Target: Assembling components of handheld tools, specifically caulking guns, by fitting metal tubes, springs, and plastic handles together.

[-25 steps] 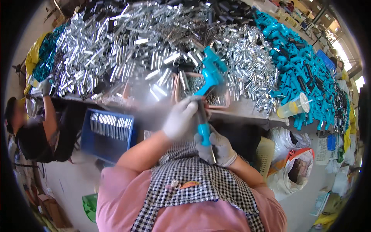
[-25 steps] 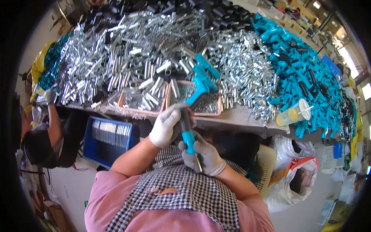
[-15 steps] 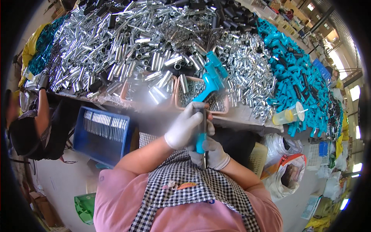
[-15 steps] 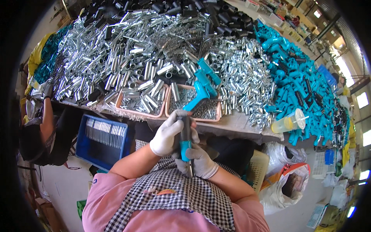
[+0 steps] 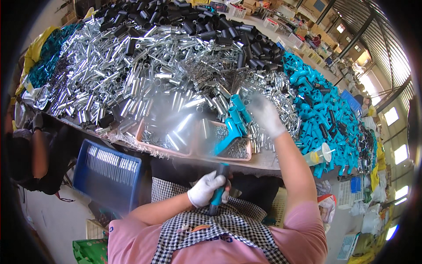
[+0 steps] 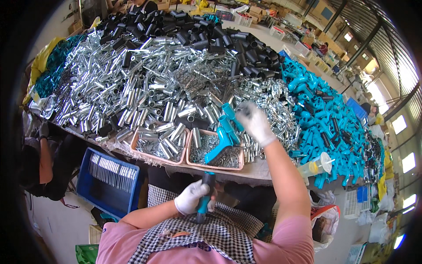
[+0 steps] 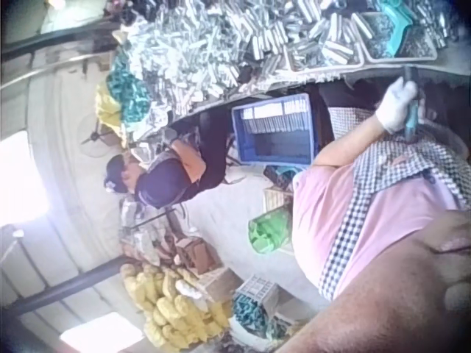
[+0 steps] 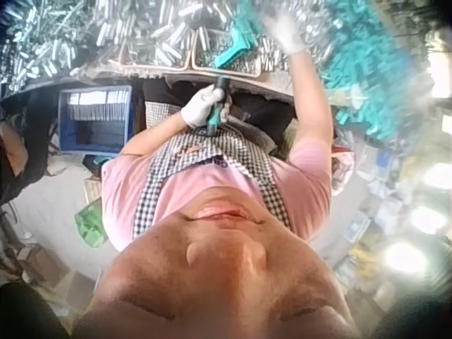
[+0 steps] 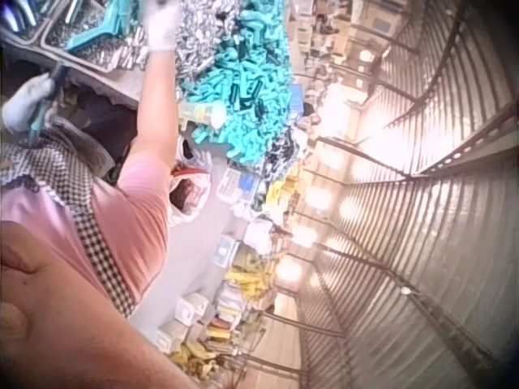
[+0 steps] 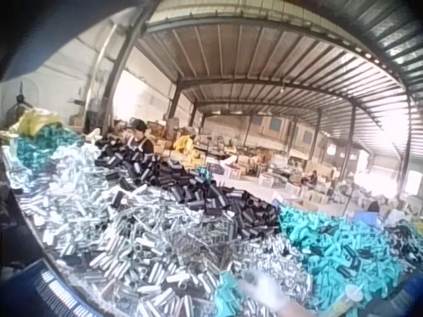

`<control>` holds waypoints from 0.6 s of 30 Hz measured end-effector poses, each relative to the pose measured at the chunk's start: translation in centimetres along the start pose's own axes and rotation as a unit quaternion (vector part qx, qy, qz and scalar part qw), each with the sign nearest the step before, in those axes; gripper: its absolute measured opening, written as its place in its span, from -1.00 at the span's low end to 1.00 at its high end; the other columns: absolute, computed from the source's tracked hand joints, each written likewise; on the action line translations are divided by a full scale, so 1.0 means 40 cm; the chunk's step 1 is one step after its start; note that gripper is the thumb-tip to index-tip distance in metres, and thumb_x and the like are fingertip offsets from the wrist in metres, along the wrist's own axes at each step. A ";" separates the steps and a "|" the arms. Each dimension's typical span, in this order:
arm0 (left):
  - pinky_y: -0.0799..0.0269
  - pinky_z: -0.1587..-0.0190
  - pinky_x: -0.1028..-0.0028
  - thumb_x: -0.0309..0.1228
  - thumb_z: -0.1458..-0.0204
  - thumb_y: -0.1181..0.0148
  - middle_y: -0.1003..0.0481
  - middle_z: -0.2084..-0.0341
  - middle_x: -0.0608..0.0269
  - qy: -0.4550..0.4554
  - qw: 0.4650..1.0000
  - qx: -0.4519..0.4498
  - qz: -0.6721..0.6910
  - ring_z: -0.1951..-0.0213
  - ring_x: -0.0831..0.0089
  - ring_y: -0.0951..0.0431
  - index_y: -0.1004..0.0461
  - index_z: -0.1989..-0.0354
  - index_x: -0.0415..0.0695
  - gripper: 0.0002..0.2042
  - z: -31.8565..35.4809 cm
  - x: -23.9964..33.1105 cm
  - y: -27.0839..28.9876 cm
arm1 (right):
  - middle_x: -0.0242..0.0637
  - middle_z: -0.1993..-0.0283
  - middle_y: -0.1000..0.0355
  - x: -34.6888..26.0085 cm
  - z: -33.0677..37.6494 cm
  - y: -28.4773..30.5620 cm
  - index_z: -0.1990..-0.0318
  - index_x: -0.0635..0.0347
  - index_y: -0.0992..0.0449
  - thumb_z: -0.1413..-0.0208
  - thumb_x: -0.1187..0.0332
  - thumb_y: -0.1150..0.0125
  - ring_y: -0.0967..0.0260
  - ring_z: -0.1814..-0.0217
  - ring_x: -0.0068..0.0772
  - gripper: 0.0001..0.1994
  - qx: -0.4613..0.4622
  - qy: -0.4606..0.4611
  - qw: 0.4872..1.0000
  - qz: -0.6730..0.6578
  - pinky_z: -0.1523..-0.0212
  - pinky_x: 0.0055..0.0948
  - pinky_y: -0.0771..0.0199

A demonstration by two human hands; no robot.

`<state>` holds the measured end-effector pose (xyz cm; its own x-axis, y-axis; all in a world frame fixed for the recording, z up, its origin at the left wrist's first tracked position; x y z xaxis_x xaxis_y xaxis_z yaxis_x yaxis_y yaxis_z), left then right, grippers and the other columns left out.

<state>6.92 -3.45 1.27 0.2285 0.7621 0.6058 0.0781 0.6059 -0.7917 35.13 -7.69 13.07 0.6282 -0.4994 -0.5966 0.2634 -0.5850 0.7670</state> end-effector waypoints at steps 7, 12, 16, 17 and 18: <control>-0.47 0.40 0.46 -0.10 -0.27 -0.05 -0.38 0.41 0.24 0.034 0.998 -0.045 0.032 0.48 0.49 -0.44 -0.24 -0.05 -0.19 -0.59 0.009 -0.051 0.004 | -0.02 0.04 -0.49 0.081 -0.215 -0.036 0.04 0.09 -0.53 -0.01 0.22 -0.31 -0.42 -0.06 0.08 -0.65 0.044 0.065 0.926 0.369 -0.11 -0.08 -0.42; -0.42 0.50 0.49 -0.40 -0.18 -0.09 -0.41 0.56 0.25 0.017 0.997 0.052 -0.061 0.60 0.50 -0.43 -0.32 0.15 -0.22 -0.82 0.024 0.010 0.007 | 0.05 0.15 -0.52 0.101 -0.192 -0.053 0.14 0.17 -0.53 -0.09 0.22 -0.19 -0.50 0.09 0.13 -0.74 0.004 0.027 0.942 0.333 0.02 0.01 -0.47; -0.44 0.51 0.49 -0.54 0.04 -0.34 -0.50 0.53 0.27 -0.013 0.956 0.153 -0.251 0.59 0.53 -0.50 -0.40 0.27 -0.21 -0.78 0.025 0.094 0.027 | 0.01 0.28 -0.55 0.116 -0.111 0.007 0.17 0.19 -0.56 -0.16 0.27 -0.07 -0.54 0.17 -0.05 -0.77 0.066 0.070 0.975 0.199 0.14 -0.12 -0.50; -0.46 0.33 0.49 -0.50 0.06 -0.39 -0.52 0.43 0.27 -0.044 0.939 0.157 -0.301 0.43 0.55 -0.52 -0.43 0.16 -0.25 -0.69 0.031 0.101 0.045 | -0.10 0.33 -0.54 0.091 -0.074 0.014 0.16 0.21 -0.57 -0.15 0.29 -0.09 -0.51 0.24 -0.22 -0.77 0.022 0.008 0.998 0.063 0.19 -0.23 -0.48; -0.47 0.15 0.49 -0.45 0.08 -0.43 -0.55 0.33 0.27 -0.075 0.920 0.156 -0.351 0.28 0.57 -0.53 -0.46 0.05 -0.29 -0.59 0.037 0.108 0.058 | -0.20 0.38 -0.53 0.037 -0.021 0.032 0.15 0.24 -0.58 -0.15 0.31 -0.10 -0.49 0.30 -0.40 -0.76 -0.018 -0.055 0.996 -0.072 0.25 -0.34 -0.47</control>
Point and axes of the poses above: each hand's wrist, its own z-axis away from the middle knuckle, its own y-axis out of the back of the hand, x = y × z, the point moved 6 cm from there along -z, towards the middle knuckle
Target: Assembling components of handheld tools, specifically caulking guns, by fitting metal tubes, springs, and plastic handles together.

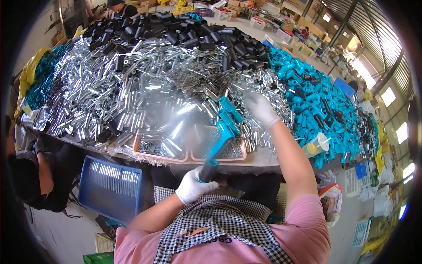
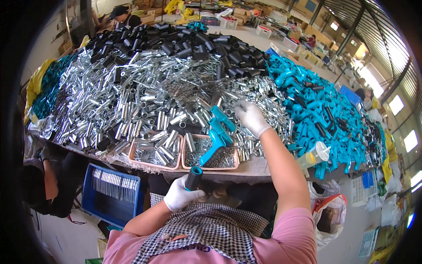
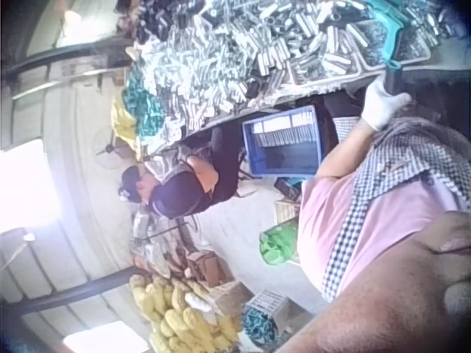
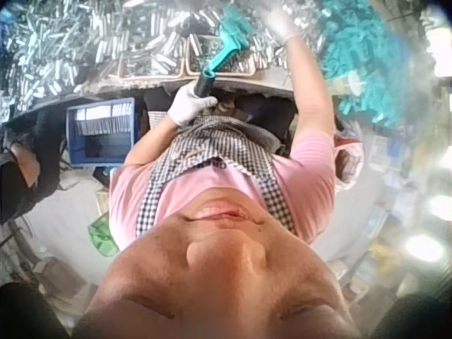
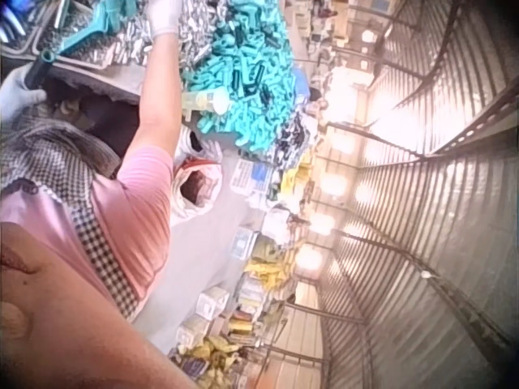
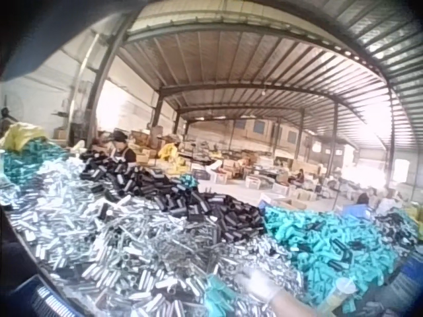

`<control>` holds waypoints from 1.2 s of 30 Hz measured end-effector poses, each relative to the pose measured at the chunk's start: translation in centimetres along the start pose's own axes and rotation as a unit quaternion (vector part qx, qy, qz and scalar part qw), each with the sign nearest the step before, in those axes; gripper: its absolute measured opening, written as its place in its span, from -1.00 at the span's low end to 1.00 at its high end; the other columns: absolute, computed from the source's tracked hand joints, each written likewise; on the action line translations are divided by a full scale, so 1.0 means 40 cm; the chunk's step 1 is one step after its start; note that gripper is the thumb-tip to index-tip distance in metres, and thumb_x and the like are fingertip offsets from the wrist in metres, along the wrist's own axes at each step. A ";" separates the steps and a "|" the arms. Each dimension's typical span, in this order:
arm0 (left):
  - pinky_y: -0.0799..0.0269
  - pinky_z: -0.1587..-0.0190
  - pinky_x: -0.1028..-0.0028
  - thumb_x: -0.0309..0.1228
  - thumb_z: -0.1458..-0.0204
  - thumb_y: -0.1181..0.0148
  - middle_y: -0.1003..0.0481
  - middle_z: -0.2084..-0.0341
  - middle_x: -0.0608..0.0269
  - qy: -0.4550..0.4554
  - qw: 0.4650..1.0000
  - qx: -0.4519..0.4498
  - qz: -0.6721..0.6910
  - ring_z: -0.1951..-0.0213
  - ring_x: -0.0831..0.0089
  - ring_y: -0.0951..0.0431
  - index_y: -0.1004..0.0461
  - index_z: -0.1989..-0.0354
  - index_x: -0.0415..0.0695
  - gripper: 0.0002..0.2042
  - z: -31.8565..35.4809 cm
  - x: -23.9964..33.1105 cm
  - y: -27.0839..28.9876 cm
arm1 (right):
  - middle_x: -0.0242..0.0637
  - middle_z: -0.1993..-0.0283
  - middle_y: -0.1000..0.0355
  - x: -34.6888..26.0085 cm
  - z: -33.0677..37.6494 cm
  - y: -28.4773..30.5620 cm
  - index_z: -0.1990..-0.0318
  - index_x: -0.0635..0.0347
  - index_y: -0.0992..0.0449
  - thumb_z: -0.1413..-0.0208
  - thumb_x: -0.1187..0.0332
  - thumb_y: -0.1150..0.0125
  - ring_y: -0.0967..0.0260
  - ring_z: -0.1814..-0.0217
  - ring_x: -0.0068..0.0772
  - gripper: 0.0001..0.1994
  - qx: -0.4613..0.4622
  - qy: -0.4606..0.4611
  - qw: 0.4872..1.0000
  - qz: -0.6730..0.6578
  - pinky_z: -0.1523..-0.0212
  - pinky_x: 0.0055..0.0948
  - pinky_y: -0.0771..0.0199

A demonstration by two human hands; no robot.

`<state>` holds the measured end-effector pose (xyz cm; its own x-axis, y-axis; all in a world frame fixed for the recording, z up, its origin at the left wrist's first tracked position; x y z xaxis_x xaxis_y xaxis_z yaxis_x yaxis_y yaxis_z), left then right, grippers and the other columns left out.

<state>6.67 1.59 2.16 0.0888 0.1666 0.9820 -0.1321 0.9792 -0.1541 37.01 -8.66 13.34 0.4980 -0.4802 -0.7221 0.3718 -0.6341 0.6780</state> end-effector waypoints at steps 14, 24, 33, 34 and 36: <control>-0.48 0.36 0.12 -0.21 0.15 -0.39 -0.51 0.58 -0.10 -0.120 0.924 -0.049 -0.361 0.46 -0.07 -0.57 -0.48 0.34 -0.16 -0.68 -0.011 0.006 -0.069 | -0.12 0.31 -0.53 -0.131 0.495 -0.112 0.22 0.27 -0.56 0.00 0.43 -0.26 -0.52 0.31 -0.07 -0.82 -0.199 0.234 0.952 -0.011 0.26 -0.23 -0.52; -0.51 0.31 0.12 -0.19 0.11 -0.39 -0.55 0.51 -0.11 -0.066 0.926 -0.001 -0.372 0.39 -0.08 -0.58 -0.51 0.24 -0.17 -0.64 0.031 -0.013 -0.007 | -0.02 0.26 -0.49 -0.136 0.482 -0.231 -0.23 0.29 -0.20 -0.09 0.33 -0.21 -0.52 0.34 -0.02 -0.44 -0.254 0.207 0.945 -0.003 0.29 -0.19 -0.52; -0.53 0.24 0.17 -0.23 0.09 -0.38 -0.57 0.39 -0.10 -0.037 0.945 0.048 -0.321 0.30 -0.07 -0.60 -0.50 0.09 -0.16 -0.59 0.032 -0.017 0.034 | 0.07 0.29 -0.55 -0.052 0.236 -0.221 -0.28 0.31 -0.11 -0.02 0.10 -0.33 -0.54 0.33 0.12 -0.23 -0.011 -0.099 0.964 0.247 0.30 0.01 -0.54; -0.53 0.24 0.17 -0.23 0.09 -0.38 -0.57 0.39 -0.10 -0.037 0.945 0.048 -0.322 0.30 -0.07 -0.60 -0.50 0.09 -0.16 -0.59 0.030 -0.011 0.031 | 0.07 0.29 -0.55 -0.057 0.221 -0.234 -0.28 0.31 -0.11 -0.02 0.10 -0.33 -0.54 0.33 0.12 -0.23 -0.010 -0.099 0.964 0.246 0.30 0.01 -0.54; -0.51 0.34 0.31 -0.33 0.16 -0.41 -0.55 0.52 -0.06 -0.083 0.939 0.056 -0.328 0.43 0.10 -0.64 -0.50 0.34 -0.22 -0.72 0.031 0.015 0.014 | 0.11 0.28 -0.54 -0.099 0.196 -0.245 -0.28 0.32 -0.09 0.04 0.09 -0.37 -0.54 0.31 0.14 -0.18 0.057 -0.001 0.986 0.160 0.25 0.01 -0.53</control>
Point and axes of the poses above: each hand's wrist, its own z-axis away from the middle knuckle, its own y-axis out of the back of the hand, x = y × z, the point moved 6 cm from there along -z, towards the middle knuckle
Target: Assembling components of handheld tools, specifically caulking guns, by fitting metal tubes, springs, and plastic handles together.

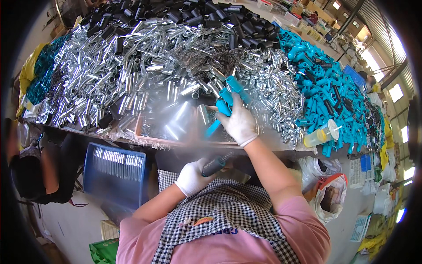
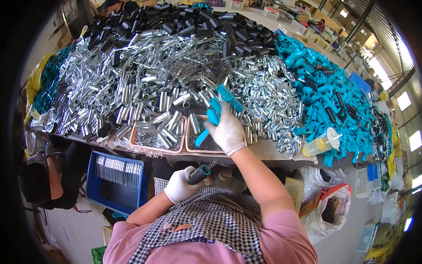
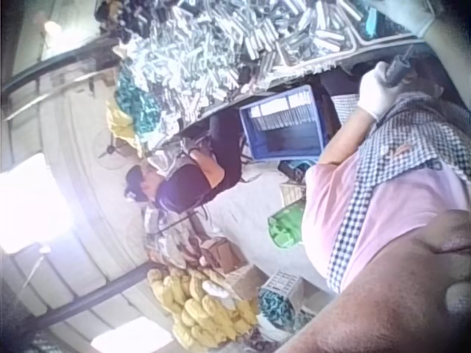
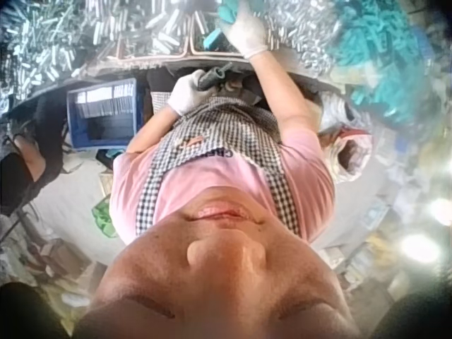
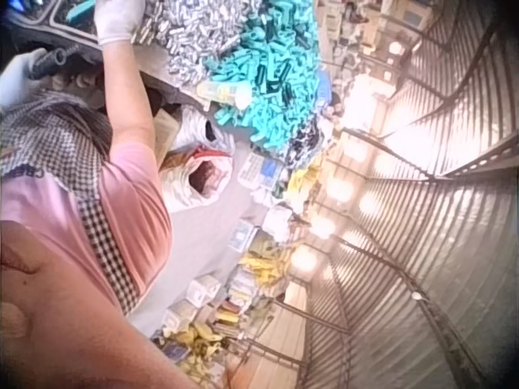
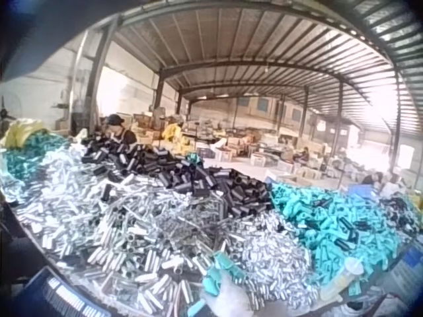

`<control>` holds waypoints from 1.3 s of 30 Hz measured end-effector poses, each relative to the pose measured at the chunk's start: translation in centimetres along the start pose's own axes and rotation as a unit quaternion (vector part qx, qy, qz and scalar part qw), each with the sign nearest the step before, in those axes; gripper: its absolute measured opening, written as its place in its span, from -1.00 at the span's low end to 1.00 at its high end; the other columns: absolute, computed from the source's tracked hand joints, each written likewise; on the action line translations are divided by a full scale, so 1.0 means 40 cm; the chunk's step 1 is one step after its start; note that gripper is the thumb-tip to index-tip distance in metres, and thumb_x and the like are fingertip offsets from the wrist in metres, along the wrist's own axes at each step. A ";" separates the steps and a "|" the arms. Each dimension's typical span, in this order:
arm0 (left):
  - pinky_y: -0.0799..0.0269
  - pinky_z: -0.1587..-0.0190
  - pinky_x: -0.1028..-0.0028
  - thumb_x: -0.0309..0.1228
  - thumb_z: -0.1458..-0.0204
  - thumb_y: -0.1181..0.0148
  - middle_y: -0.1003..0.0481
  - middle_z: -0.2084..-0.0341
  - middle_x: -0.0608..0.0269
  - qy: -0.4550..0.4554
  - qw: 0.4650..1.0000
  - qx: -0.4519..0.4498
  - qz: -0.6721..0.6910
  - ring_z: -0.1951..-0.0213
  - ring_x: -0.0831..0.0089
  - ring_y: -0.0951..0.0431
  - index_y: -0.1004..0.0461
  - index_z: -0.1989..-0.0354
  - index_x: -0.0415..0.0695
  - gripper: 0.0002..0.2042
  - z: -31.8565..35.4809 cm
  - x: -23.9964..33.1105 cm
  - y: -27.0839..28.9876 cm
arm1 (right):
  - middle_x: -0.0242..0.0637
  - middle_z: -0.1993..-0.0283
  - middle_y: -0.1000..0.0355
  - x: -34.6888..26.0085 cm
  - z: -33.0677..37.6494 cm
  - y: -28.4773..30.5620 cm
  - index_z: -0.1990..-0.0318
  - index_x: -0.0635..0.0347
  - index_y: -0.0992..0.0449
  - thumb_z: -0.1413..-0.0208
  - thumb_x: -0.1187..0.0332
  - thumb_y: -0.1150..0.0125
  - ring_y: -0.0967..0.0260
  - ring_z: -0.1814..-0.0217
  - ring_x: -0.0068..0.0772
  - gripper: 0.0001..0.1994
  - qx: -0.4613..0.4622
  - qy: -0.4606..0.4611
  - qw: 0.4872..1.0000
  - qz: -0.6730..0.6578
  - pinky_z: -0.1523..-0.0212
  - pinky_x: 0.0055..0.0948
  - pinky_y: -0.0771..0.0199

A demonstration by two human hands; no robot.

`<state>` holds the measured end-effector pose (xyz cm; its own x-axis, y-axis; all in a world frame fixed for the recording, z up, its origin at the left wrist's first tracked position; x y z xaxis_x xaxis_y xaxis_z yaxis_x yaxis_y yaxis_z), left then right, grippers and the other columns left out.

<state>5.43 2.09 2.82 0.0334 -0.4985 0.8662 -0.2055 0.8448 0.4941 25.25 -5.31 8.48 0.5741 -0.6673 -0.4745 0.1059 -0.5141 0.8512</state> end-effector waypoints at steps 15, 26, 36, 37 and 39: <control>-0.51 0.29 0.30 -0.34 0.15 -0.39 -0.55 0.50 -0.07 0.025 0.999 0.025 0.006 0.36 0.04 -0.64 -0.51 0.29 -0.21 -0.71 0.010 0.056 0.042 | -0.13 0.20 -0.49 0.040 -0.018 0.091 0.00 0.46 -0.39 0.11 0.34 -0.38 -0.48 0.20 -0.36 -0.48 0.123 -0.012 0.899 -0.421 0.14 -0.43 -0.51; -0.47 0.39 0.16 -0.39 0.27 -0.38 -0.50 0.48 0.10 -0.233 0.921 0.041 -0.310 0.43 0.07 -0.56 -0.44 0.28 -0.10 -0.67 0.020 0.155 0.079 | -0.29 0.37 -0.49 0.091 0.251 0.183 0.11 0.35 -0.51 0.14 0.38 -0.34 -0.51 0.31 -0.43 -0.61 -0.315 -0.097 0.881 -0.340 0.23 -0.42 -0.53; -0.47 0.39 0.18 -0.43 0.24 -0.32 -0.49 0.50 0.12 -0.149 0.943 -0.057 -0.291 0.46 0.10 -0.56 -0.43 0.25 -0.10 -0.68 0.015 0.083 0.005 | -0.17 0.31 -0.53 0.065 0.338 0.251 0.11 0.28 -0.56 0.19 0.33 -0.39 -0.51 0.31 -0.27 -0.59 -0.260 0.120 0.932 -0.223 0.20 -0.35 -0.50; -0.47 0.39 0.18 -0.43 0.24 -0.32 -0.49 0.50 0.12 -0.148 0.944 -0.057 -0.291 0.46 0.10 -0.56 -0.43 0.25 -0.10 -0.68 0.017 0.087 0.006 | -0.17 0.31 -0.53 0.073 0.344 0.257 0.11 0.28 -0.56 0.19 0.33 -0.39 -0.51 0.31 -0.27 -0.59 -0.262 0.121 0.931 -0.223 0.20 -0.35 -0.50; -0.47 0.37 0.19 -0.43 0.23 -0.32 -0.48 0.50 0.13 -0.132 0.943 -0.068 -0.298 0.45 0.10 -0.56 -0.44 0.24 -0.10 -0.69 0.018 0.095 0.005 | -0.16 0.28 -0.53 0.119 0.342 0.272 0.11 0.30 -0.56 0.18 0.32 -0.40 -0.51 0.28 -0.32 -0.58 -0.230 0.007 0.929 -0.288 0.18 -0.37 -0.50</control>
Point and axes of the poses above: each hand's wrist, its own z-axis away from the middle knuckle, its own y-axis out of the back of the hand, x = y × z, the point moved 6 cm from there along -z, towards the middle knuckle
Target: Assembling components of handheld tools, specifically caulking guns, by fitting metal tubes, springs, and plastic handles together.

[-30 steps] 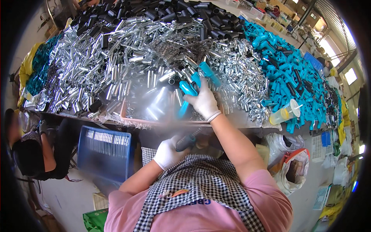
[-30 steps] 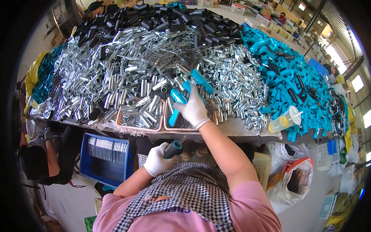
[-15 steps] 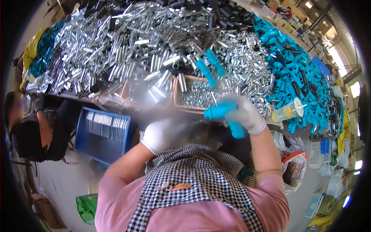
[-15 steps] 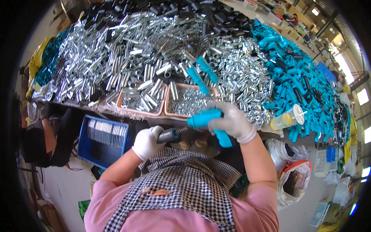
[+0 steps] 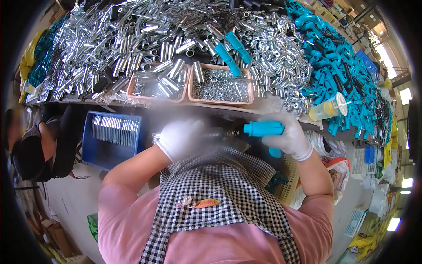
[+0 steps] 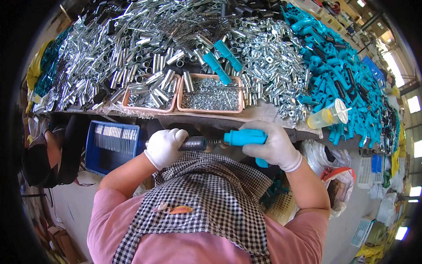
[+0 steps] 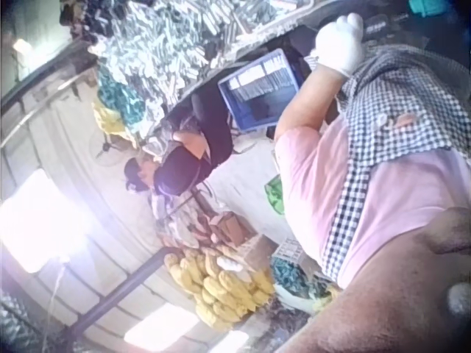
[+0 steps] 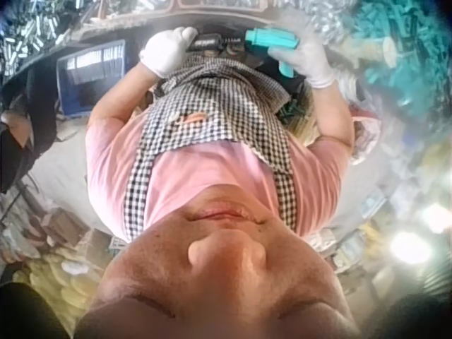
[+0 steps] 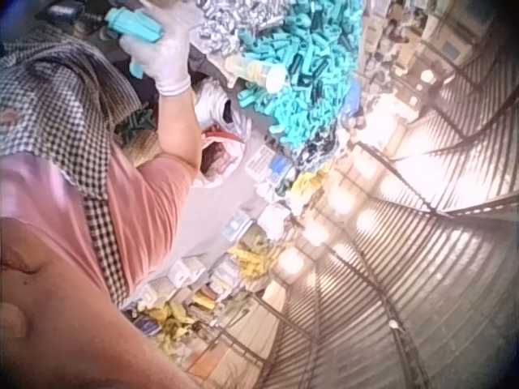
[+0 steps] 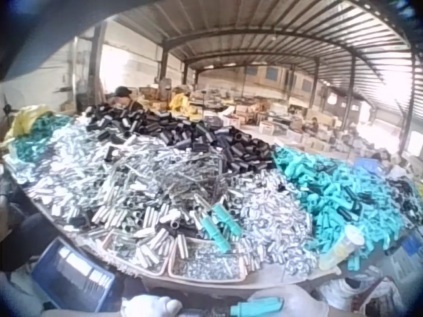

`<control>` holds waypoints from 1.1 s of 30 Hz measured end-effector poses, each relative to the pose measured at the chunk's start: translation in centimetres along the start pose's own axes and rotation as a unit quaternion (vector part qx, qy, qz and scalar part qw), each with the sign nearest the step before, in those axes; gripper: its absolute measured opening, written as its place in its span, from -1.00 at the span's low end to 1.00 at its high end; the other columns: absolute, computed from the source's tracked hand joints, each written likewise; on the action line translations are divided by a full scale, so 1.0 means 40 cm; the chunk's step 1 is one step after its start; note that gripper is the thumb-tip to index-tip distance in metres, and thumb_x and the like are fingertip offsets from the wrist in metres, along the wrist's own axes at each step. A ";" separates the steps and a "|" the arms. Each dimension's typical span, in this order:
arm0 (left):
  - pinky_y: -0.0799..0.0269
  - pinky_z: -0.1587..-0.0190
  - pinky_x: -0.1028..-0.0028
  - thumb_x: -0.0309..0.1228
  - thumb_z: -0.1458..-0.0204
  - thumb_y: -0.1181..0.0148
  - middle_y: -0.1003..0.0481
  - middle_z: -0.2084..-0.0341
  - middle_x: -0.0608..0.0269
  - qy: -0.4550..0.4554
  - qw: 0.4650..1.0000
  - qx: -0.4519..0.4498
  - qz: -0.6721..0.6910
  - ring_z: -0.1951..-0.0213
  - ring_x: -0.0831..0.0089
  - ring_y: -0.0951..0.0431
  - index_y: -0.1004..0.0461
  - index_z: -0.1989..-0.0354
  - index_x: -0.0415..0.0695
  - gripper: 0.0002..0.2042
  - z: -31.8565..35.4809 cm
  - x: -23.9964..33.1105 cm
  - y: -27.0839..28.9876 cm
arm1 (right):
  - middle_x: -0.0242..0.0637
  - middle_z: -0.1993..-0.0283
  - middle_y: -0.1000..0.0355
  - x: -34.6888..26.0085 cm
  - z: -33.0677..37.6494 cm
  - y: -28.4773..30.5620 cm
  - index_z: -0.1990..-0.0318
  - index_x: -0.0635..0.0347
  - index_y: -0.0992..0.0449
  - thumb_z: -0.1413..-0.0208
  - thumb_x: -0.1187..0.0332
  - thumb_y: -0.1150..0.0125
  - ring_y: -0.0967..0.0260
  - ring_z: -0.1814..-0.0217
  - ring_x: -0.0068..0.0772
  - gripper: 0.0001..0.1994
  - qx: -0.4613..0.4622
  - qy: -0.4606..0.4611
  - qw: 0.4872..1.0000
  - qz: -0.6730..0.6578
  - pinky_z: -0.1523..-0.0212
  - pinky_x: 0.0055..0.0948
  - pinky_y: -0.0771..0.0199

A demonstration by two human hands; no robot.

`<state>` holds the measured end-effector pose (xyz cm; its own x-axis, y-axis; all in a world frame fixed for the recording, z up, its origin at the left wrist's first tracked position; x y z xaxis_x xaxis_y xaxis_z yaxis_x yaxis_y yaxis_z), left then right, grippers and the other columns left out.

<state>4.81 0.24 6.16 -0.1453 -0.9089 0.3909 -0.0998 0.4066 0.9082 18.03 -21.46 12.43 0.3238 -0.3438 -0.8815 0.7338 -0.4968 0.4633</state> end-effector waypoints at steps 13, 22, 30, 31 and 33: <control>-0.49 0.34 0.29 -0.25 0.22 -0.41 -0.57 0.54 0.07 0.001 0.796 -0.488 0.357 0.47 0.20 -0.59 -0.54 0.31 -0.22 -0.65 -0.002 0.069 -0.068 | -0.32 0.46 -0.31 -0.092 0.042 -0.169 0.28 0.19 -0.58 0.19 0.41 -0.32 -0.31 0.50 -0.33 -0.76 -0.129 0.507 0.772 0.360 0.48 -0.37 -0.41; -0.50 0.36 0.20 -0.37 0.26 -0.33 -0.54 0.52 0.05 0.017 0.976 -0.216 0.032 0.41 0.07 -0.60 -0.50 0.35 -0.20 -0.73 -0.024 0.038 -0.069 | -0.20 0.33 -0.45 -0.004 0.011 -0.156 0.15 0.18 -0.57 0.04 0.41 -0.27 -0.41 0.47 -0.29 -0.75 -0.042 0.235 0.950 0.202 0.41 -0.31 -0.54; -0.48 0.38 0.18 -0.42 0.26 -0.28 -0.49 0.46 0.13 -0.100 0.982 0.120 -0.101 0.42 0.10 -0.57 -0.42 0.30 -0.11 -0.71 -0.072 0.019 0.078 | 0.05 -0.30 -0.24 0.026 0.024 -0.114 -0.43 0.37 0.13 -0.20 0.32 0.00 -0.41 -0.19 -0.06 -0.29 0.050 -0.039 0.965 -0.256 -0.12 -0.29 -0.48; -0.48 0.37 0.16 -0.41 0.28 -0.31 -0.48 0.50 0.13 -0.012 0.996 0.040 -0.082 0.44 0.09 -0.57 -0.44 0.33 -0.11 -0.72 -0.090 0.023 0.097 | 0.05 -0.34 -0.22 0.027 0.030 -0.114 -0.39 0.39 -0.02 -0.12 0.34 -0.11 -0.22 -0.39 0.03 -0.30 0.204 0.069 0.935 -0.282 -0.33 -0.18 -0.26; -0.48 0.38 0.17 -0.39 0.28 -0.33 -0.49 0.54 0.12 -0.049 0.997 0.010 -0.051 0.47 0.10 -0.57 -0.47 0.36 -0.10 -0.74 -0.084 0.017 0.043 | 0.06 -0.32 -0.26 -0.092 0.080 -0.075 -0.31 0.39 -0.23 -0.02 0.40 -0.18 -0.12 -0.45 0.09 -0.35 0.126 0.286 0.949 0.035 -0.44 -0.14 -0.02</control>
<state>7.84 0.02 8.50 -0.2294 -0.9322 0.2800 -0.1381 0.3159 0.9387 12.74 -21.24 14.56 0.6903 0.0704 -0.7201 0.5558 -0.6888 0.4654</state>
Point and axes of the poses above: each hand's wrist, its own z-axis away from the middle knuckle, its own y-axis out of the back of the hand, x = y × z, the point moved 6 cm from there along -z, towards the middle knuckle
